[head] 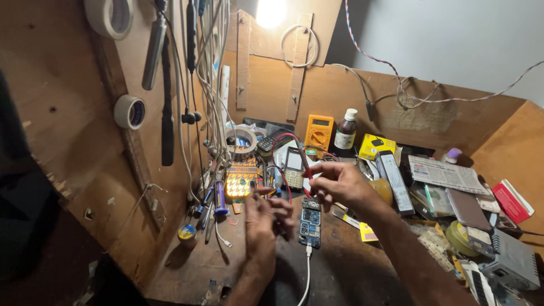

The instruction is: The person uses a multimeter to test points on a small circuit board, repeatedly touching probes to different locations. They then pick up a hot air gun and direct it toward the board.

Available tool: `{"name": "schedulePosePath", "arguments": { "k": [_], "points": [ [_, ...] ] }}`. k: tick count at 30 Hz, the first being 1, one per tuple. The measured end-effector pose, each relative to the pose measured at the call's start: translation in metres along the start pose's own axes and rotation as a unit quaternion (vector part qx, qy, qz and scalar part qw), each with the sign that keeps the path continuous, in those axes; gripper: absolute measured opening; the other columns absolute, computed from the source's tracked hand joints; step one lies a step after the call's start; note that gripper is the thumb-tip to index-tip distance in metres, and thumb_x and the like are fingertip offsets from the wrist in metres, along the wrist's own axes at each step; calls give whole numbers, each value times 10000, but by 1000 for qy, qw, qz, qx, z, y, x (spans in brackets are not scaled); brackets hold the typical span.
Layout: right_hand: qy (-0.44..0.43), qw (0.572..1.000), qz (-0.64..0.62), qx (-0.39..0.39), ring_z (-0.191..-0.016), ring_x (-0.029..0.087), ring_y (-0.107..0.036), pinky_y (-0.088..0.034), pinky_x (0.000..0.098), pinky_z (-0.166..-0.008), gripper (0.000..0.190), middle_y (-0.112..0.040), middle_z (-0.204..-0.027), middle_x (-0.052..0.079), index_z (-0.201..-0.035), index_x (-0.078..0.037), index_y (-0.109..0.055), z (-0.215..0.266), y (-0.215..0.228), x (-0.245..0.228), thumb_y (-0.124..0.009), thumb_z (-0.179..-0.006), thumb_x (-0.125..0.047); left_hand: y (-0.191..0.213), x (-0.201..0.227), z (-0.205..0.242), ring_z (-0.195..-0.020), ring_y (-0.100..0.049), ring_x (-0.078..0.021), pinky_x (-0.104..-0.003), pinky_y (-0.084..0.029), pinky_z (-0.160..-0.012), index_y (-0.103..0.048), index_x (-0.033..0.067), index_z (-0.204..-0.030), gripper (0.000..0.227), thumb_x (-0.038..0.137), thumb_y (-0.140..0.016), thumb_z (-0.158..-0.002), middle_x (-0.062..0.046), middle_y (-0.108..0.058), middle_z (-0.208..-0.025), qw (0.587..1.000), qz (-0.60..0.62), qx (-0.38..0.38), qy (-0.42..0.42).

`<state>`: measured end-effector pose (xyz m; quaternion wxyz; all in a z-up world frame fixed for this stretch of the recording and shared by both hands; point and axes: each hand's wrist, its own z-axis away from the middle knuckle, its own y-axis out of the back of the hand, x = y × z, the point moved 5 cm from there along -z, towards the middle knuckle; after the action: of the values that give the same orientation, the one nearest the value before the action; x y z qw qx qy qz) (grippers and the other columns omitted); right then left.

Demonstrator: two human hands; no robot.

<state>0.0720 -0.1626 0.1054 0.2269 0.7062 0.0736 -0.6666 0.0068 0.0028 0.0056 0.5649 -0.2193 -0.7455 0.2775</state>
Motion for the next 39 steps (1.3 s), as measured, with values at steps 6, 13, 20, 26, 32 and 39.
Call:
{"name": "schedulePosePath", "arguments": {
  "k": [6,13,20,26,32,39],
  "points": [
    [34,999,-8,-29,-643,138,-700,-567,268,-582,250,-729,-800,99,-1003,58,-712,1,-10,-14,-705,-965,-188,-28,0,-14,-1101,-685,-158,-277,-575,-969,-479,35,-1236,216,49,-538,-1029,-119,-671,-1184,989,-97,-86,-75],
    [50,998,-47,-6,-764,145,-760,-652,302,-681,208,-754,-912,82,-1049,31,-693,17,-15,2,-688,-913,-127,-18,-9,-14,-949,-724,-177,-346,-673,-787,-521,45,-1099,75,99,-519,-1045,-114,-706,-1063,986,-161,-48,11],
    [64,996,13,60,-771,171,-730,-625,351,-704,219,-768,-920,133,-1084,47,-729,16,-4,13,-719,-916,-93,-3,-22,-25,-1033,-756,-213,-317,-639,-841,-432,42,-1192,230,10,-528,-985,-137,-735,-1159,980,-192,-43,-34],
    [80,992,-36,88,-795,188,-755,-659,355,-755,200,-771,-925,136,-1074,50,-711,30,4,46,-712,-902,-53,6,-30,-28,-1037,-762,-215,-321,-638,-820,-398,25,-1174,238,-16,-548,-994,-167,-742,-1148,952,-289,-23,-97],
    [75,980,-48,179,-812,193,-771,-661,335,-757,206,-775,-935,147,-1080,27,-691,47,5,89,-713,-883,-33,8,-31,-29,-936,-778,-202,-327,-676,-748,-408,33,-1165,234,-9,-542,-979,-156,-760,-1086,967,-251,-7,-46],
    [18,977,-49,207,-765,140,-721,-631,311,-648,175,-756,-915,78,-1068,-31,-685,47,-3,95,-635,-936,-135,4,-24,-26,-819,-756,-179,-316,-665,-681,-618,-29,-1147,180,77,-613,-1001,-152,-763,-963,993,-106,-45,-35]
  ]
}}
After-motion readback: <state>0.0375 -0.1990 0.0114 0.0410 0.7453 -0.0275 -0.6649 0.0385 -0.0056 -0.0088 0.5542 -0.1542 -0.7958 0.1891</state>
